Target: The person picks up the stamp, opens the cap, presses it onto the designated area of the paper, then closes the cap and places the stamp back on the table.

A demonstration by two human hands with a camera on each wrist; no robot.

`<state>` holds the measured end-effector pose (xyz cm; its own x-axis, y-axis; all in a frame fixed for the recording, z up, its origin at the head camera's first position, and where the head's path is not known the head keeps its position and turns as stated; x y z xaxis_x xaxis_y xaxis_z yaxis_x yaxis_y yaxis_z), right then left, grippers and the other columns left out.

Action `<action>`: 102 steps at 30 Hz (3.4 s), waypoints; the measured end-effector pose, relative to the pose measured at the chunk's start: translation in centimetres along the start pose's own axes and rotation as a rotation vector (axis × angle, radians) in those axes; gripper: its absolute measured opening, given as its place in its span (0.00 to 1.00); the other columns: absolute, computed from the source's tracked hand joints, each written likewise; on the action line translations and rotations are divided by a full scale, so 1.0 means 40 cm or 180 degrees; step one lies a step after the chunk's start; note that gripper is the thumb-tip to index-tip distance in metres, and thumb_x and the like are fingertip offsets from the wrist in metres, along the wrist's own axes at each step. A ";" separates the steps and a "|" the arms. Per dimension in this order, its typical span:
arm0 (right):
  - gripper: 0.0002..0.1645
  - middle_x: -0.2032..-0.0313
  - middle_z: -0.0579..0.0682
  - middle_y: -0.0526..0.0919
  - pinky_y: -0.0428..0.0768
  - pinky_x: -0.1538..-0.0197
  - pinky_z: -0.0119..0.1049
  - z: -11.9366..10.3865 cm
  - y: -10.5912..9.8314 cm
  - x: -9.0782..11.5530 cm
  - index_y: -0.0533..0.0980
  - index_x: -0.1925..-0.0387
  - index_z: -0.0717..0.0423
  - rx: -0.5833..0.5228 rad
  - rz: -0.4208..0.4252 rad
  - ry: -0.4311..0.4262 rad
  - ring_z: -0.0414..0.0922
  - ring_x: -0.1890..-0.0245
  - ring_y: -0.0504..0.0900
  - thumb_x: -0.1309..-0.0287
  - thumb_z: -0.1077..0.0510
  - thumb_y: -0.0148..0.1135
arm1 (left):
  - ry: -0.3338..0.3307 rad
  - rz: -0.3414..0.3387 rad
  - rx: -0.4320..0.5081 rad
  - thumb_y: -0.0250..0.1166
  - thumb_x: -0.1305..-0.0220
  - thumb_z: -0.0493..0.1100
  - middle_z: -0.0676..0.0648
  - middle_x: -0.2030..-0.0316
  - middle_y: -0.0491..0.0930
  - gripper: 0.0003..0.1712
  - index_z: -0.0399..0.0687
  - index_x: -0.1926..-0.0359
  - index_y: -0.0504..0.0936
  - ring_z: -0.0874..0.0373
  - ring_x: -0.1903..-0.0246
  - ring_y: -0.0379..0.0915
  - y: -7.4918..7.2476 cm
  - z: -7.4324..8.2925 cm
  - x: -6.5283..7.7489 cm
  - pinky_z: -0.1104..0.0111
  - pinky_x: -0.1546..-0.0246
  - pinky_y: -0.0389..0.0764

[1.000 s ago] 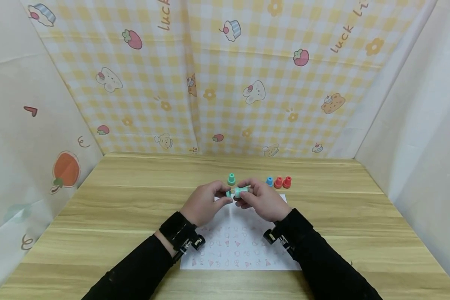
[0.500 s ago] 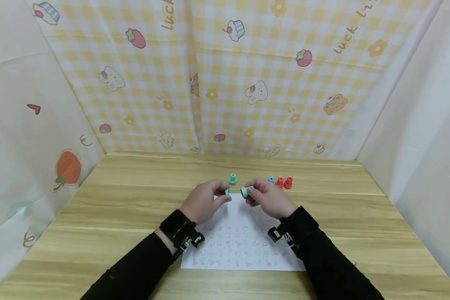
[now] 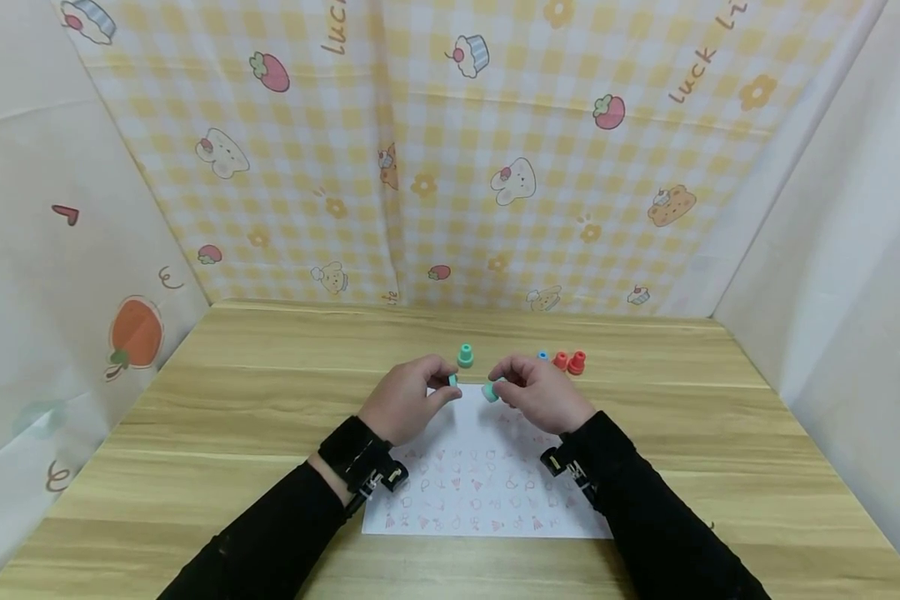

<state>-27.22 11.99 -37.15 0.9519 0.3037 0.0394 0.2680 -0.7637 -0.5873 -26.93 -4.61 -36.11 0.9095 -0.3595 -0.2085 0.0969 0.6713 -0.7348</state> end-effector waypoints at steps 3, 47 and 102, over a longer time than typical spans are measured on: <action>0.04 0.69 0.45 0.80 0.75 0.68 0.34 0.001 0.001 -0.001 0.78 0.64 0.47 0.0177 0.0022 0.0020 0.43 0.71 0.75 0.42 0.55 0.61 | 0.0012 -0.0004 -0.0003 0.64 0.41 0.52 0.65 0.68 0.79 0.12 0.58 0.57 0.77 0.72 0.64 0.75 0.000 0.001 0.000 0.70 0.57 0.77; 0.02 0.75 0.42 0.79 0.72 0.69 0.32 0.043 0.050 0.009 0.82 0.71 0.47 0.1195 -0.0577 0.0446 0.42 0.74 0.74 0.49 0.59 0.66 | -0.0039 0.0017 0.0029 0.64 0.41 0.51 0.66 0.70 0.79 0.12 0.58 0.57 0.77 0.72 0.65 0.75 -0.001 0.005 0.006 0.69 0.57 0.77; 0.04 0.72 0.44 0.79 0.74 0.69 0.33 0.003 -0.032 0.013 0.81 0.67 0.50 0.0863 0.0071 0.0073 0.41 0.73 0.74 0.45 0.57 0.62 | 0.0004 -0.0038 0.0076 0.64 0.41 0.51 0.66 0.69 0.78 0.11 0.61 0.56 0.77 0.72 0.65 0.74 0.004 0.015 0.006 0.70 0.59 0.77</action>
<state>-27.10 13.20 -36.47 0.9611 0.2732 0.0407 0.2005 -0.5886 -0.7832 -26.44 -4.21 -35.90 0.9078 -0.3684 -0.2007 0.1173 0.6823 -0.7216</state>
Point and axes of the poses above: each hand's wrist, its own x-axis away from the middle knuckle, its own y-axis out of the palm, z = x × y, the point moved 9 cm from there along -x, towards the middle knuckle
